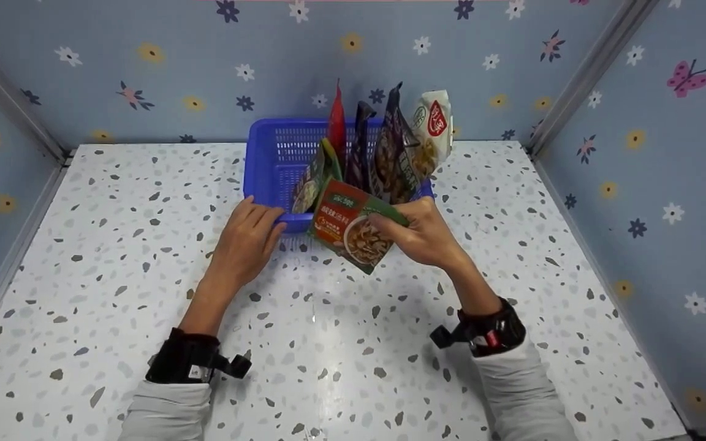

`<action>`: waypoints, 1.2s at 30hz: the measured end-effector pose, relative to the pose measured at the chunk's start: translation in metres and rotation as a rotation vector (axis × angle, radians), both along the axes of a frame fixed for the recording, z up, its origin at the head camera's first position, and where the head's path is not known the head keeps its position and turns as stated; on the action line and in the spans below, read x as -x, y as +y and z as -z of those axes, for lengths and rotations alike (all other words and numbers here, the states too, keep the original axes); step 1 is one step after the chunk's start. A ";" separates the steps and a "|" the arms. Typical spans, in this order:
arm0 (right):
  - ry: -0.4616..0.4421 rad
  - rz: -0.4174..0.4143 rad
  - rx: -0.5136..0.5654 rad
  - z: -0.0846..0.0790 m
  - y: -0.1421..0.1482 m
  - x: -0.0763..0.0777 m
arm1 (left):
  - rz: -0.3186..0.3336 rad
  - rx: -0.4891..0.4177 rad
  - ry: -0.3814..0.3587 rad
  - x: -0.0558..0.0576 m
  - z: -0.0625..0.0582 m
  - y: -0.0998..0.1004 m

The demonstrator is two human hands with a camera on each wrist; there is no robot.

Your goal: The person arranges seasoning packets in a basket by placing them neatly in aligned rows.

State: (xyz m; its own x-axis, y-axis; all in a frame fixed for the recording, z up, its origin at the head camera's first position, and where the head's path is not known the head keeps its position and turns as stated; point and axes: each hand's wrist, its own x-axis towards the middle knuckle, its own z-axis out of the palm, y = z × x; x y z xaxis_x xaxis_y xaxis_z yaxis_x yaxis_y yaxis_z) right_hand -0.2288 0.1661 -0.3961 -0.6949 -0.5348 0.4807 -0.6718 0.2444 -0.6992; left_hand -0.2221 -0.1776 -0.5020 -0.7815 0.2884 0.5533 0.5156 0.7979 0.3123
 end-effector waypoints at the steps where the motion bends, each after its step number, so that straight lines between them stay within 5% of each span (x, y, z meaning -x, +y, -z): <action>1: 0.004 0.005 -0.002 0.001 0.000 0.000 | 0.001 -0.005 0.003 0.000 0.001 0.000; 8: 0.008 0.066 0.009 0.002 -0.005 0.000 | 0.007 -0.032 -0.001 0.002 0.001 0.003; 18: -0.067 0.274 0.139 -0.001 -0.025 -0.003 | 0.000 -0.047 -0.029 0.001 0.001 0.003; 26: -0.174 0.409 0.250 -0.019 -0.062 0.009 | -0.006 -0.038 -0.041 0.001 0.000 0.003; 32: -0.324 0.490 0.225 -0.032 -0.094 0.029 | 0.001 -0.046 -0.017 0.003 0.000 0.004; 36: -0.364 0.506 0.092 -0.035 -0.111 0.042 | 0.009 -0.049 -0.024 0.002 0.000 0.004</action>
